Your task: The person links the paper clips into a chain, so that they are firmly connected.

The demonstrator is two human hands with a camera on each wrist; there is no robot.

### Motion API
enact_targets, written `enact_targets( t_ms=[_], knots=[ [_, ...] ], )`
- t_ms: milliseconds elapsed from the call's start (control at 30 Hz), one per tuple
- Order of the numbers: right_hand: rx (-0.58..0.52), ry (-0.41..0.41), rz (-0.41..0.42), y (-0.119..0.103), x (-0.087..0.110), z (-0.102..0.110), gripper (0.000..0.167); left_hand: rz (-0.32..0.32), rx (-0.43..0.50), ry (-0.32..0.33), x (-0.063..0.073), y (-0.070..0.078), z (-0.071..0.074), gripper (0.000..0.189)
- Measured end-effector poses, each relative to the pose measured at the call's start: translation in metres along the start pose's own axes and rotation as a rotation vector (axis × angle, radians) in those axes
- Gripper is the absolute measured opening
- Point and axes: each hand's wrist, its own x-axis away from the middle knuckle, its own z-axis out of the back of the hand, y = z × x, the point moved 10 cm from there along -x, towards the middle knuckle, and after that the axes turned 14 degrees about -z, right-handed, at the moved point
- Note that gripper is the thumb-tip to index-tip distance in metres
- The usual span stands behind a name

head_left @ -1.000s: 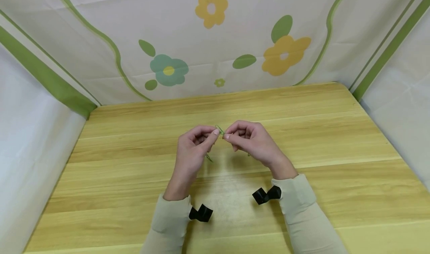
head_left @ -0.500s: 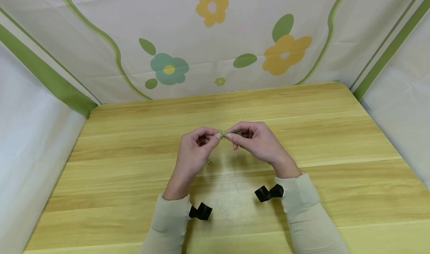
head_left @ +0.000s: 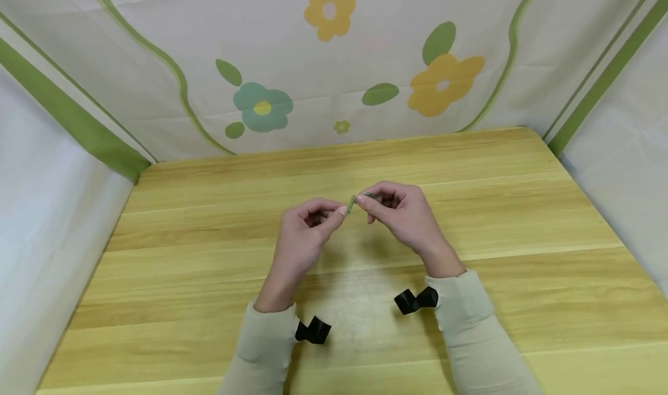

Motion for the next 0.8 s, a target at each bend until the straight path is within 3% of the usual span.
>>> enact_targets(
  t_ms=[100,333,633,800],
  knots=[
    [-0.02,0.028,-0.007,0.001,-0.001,0.005,0.015,0.037,0.028,0.018,0.001,-0.003,0.004,0.01],
    [-0.053,0.047,-0.033,0.005,-0.001,0.013,0.017,0.081,0.055,-0.012,0.0,-0.009,0.006,0.016],
    [-0.038,0.058,-0.051,0.01,-0.002,0.022,0.017,0.103,0.049,-0.05,0.001,-0.015,0.011,0.016],
    [-0.01,0.07,-0.053,0.014,-0.005,0.029,0.016,0.083,0.032,-0.061,0.0,-0.017,0.015,0.014]
  ],
)
